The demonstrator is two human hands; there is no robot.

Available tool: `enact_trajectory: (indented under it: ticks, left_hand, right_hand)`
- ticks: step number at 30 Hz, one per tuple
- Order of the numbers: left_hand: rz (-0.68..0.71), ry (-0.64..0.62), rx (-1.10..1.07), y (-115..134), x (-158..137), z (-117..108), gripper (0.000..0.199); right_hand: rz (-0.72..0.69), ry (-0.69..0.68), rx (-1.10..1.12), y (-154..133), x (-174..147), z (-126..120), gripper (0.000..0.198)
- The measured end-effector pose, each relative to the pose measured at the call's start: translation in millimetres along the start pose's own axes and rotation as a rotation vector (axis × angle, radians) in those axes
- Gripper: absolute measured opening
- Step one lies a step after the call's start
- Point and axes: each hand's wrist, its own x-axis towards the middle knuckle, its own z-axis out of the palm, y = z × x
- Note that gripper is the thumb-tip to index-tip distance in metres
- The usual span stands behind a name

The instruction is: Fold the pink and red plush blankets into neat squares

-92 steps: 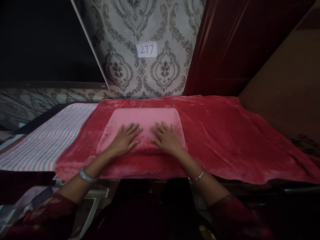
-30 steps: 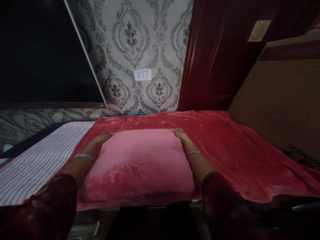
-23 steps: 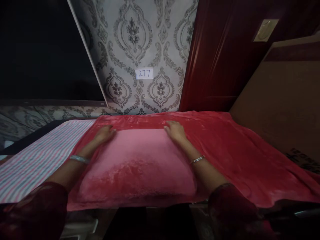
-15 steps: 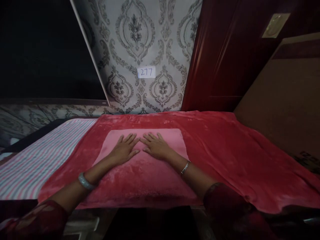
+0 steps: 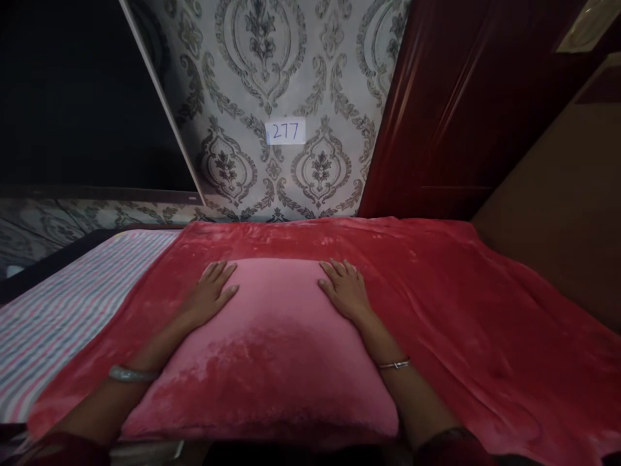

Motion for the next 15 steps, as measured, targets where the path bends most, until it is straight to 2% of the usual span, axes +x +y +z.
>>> enact_trajectory:
  ticks: [5,11,15]
  left_hand:
    - [0.039,0.091,-0.07,-10.6,0.1,17.8,0.067]
    - [0.062,0.171,-0.213,-21.2,2.3,20.1,0.063]
    - [-0.065,0.31,-0.351,-32.3,-0.8,16.3,0.058]
  right_hand:
    - [0.0,0.032,0.118,10.1,3.2,14.3,0.057]
    - [0.019,0.136,0.287,31.6,8.8,25.3,0.058]
    - [0.101,0.21,0.417,48.4,5.7,23.8,0.058]
